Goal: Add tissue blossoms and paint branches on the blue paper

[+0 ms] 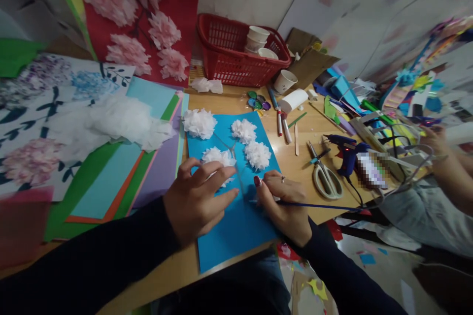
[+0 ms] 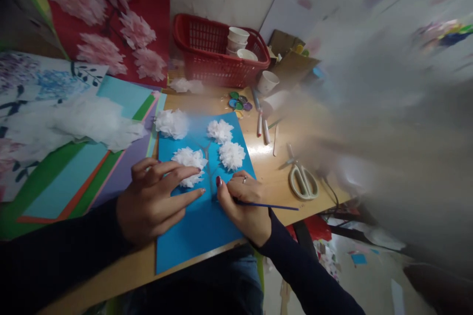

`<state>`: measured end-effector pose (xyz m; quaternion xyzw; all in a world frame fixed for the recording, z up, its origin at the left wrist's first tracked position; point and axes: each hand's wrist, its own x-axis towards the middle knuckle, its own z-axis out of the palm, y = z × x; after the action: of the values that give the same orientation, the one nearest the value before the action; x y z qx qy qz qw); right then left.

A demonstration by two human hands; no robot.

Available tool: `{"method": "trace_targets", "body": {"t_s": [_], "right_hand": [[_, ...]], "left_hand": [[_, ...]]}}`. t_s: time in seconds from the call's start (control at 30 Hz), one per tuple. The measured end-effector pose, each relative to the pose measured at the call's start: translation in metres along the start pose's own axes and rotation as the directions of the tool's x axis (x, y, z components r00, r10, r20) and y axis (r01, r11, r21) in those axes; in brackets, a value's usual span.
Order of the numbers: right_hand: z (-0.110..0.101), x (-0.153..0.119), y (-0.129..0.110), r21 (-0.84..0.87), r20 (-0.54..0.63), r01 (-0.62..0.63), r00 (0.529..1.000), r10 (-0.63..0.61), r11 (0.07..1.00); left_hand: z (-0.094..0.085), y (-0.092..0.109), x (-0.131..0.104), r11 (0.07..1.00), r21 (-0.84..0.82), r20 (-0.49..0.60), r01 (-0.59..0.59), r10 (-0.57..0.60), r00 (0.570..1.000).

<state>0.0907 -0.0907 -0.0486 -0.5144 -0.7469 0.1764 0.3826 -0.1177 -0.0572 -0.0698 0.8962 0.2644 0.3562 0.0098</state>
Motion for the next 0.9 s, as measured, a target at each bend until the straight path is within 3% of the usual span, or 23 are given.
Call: {"method": "trace_targets", "body": {"t_s": [0.1,0.33,0.63,0.9], "right_hand": [[0.001,0.001,0.003,0.006,0.006,0.018,1.000,-0.018,1.000],[0.002,0.001,-0.002,-0.002,0.036,0.092,0.995,-0.092,0.996],[-0.006,-0.020,-0.016,0.022,0.147,0.116,0.982,-0.118,0.993],[0.000,-0.009,-0.008,-0.052,0.075,0.078,0.994,-0.074,0.996]], "left_hand": [[0.006,-0.001,-0.004,1.000,0.013,0.054,0.022,-0.023,0.998],[0.009,0.002,-0.004,0.999,0.033,0.063,0.012,-0.014,0.998],[0.010,-0.001,-0.006,0.999,0.036,0.114,-0.002,-0.002,0.994],[0.009,-0.001,-0.006,0.999,0.049,0.128,-0.009,0.002,0.992]]}}
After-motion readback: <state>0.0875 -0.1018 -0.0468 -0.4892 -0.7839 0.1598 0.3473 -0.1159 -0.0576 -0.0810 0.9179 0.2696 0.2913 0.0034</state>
